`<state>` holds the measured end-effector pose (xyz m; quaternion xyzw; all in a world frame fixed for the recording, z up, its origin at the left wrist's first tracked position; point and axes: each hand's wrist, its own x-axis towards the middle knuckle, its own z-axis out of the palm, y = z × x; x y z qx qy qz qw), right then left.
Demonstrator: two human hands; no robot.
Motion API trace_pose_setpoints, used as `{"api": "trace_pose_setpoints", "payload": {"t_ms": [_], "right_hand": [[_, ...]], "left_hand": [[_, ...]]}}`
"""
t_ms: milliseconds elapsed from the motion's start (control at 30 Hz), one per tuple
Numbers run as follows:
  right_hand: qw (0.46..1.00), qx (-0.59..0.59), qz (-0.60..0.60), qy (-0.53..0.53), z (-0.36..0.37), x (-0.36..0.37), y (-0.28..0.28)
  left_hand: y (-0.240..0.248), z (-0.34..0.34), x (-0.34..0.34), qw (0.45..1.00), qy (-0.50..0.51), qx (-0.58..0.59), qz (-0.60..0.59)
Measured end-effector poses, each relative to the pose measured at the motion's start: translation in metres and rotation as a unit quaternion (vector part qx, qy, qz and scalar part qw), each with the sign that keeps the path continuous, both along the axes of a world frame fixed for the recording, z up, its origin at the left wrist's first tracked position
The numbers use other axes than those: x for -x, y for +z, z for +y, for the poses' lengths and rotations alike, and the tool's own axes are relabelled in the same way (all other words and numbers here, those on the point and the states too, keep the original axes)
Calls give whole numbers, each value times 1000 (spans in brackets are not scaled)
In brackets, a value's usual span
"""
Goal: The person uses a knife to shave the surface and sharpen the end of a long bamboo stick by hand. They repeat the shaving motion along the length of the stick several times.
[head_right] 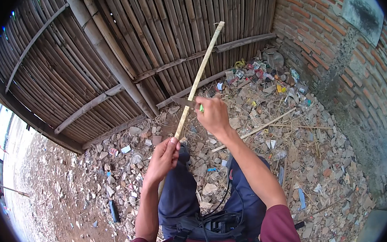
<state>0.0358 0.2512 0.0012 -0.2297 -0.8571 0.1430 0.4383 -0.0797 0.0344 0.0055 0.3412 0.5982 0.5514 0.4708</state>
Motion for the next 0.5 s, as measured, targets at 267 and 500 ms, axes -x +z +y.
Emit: {"api": "trace_pose_setpoints", "payload": {"t_ms": [267,500], "right_hand": [[999,1,-40,-8,-21,11,3],[998,-8,-50,-20,-15,10,-1]], "left_hand": [[6,12,-4,997,47,-30,58],[-12,21,-14,957,111,-60,260]]}}
